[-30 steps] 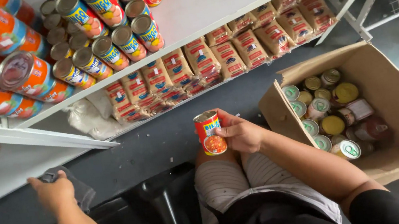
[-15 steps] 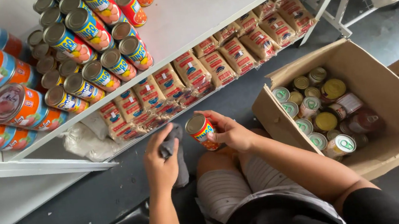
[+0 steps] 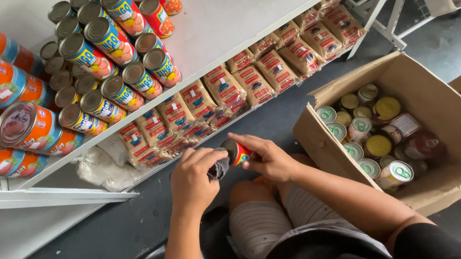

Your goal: The person takes canned goods from a cardboard box, wipes them with a cloth, and places them on a shelf. The person repeats this process for multiple cans, organizing them in rows on the shelf.

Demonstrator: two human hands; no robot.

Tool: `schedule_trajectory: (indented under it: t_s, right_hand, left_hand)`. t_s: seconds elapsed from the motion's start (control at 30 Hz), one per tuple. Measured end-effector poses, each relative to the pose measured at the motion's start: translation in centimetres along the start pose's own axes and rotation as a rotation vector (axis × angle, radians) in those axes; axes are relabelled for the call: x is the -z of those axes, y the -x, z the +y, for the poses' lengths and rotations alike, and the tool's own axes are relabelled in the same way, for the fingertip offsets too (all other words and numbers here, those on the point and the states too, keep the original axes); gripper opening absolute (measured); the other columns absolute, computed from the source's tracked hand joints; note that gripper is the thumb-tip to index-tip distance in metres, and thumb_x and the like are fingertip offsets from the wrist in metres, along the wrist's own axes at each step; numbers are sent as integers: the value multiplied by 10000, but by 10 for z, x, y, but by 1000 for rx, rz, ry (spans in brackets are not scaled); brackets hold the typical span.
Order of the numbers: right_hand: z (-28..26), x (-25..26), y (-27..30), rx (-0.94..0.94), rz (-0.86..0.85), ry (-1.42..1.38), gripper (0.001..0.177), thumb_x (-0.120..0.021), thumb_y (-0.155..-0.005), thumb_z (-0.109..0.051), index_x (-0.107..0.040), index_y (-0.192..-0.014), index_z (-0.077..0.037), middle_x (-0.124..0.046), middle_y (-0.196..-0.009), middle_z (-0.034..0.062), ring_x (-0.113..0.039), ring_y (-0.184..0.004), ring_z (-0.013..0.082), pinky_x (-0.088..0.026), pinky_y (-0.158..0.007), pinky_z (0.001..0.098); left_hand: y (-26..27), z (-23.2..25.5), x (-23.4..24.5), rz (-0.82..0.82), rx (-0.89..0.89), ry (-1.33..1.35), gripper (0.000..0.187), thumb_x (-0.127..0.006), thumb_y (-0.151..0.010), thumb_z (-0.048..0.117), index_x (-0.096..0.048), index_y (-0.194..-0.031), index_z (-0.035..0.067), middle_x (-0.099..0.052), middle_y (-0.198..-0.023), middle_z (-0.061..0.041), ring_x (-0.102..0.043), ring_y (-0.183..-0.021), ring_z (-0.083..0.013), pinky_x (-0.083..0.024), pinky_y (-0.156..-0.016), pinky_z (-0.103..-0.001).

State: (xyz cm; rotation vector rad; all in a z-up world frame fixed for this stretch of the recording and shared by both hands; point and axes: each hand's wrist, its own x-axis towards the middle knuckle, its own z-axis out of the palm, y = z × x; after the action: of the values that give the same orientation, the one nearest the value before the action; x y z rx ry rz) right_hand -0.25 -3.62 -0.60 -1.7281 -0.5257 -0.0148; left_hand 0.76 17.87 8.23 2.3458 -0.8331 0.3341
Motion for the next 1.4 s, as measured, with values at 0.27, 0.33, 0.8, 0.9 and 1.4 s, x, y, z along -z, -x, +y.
schedule_trajectory:
  t_s: [0.27,0.33,0.8,0.9,1.4]
  right_hand:
    - [-9,-2,-10,29,-55,40,814,-740,-824,22,-413,-1564,-68,-585,-1395,178,-604,-1265,336,-471,-1067,390]
    - [-11,-2,-12,-25,-54,50,818,-737,-819,16,-423,-1568,-79,-603,-1363,169,-620,-1228,330,-487,-1049,388]
    - [29,-10,-19,-206,-124,-437,779,-657,-970,-64,-283,-1651,-119,-584,-1336,127,-559,-1175,241,-472,-1032,364]
    - [19,-6,-35,-248,-72,-846,721,-588,-1012,-145,-240,-1643,-145,-535,-1470,77,-536,-1301,193,-439,-1095,387]
    - [35,-19,-71,-204,76,-883,644,-673,-958,-67,-362,-1521,-82,-577,-1387,95,-558,-1294,216,-477,-1079,402]
  left_hand:
    - [4,6,-1,70,27,41,433,-681,-688,-65,-747,-1066,137,-736,-1037,-68,-655,-952,-327,-539,-845,-423]
    - [6,0,1,27,34,63,432,-682,-686,-64,-751,-1055,149,-740,-1034,-57,-662,-955,-319,-544,-837,-415]
    - [22,-18,9,251,134,-56,518,-668,-667,-79,-720,-1141,121,-710,-1079,-111,-656,-1018,-373,-527,-904,-452]
    - [23,-29,0,417,190,-74,476,-672,-742,-67,-700,-1188,95,-697,-1095,-155,-654,-1042,-391,-522,-936,-462]
    - [10,-30,-53,474,241,172,371,-727,-908,74,-629,-1264,45,-674,-1105,-193,-655,-1044,-405,-521,-897,-464]
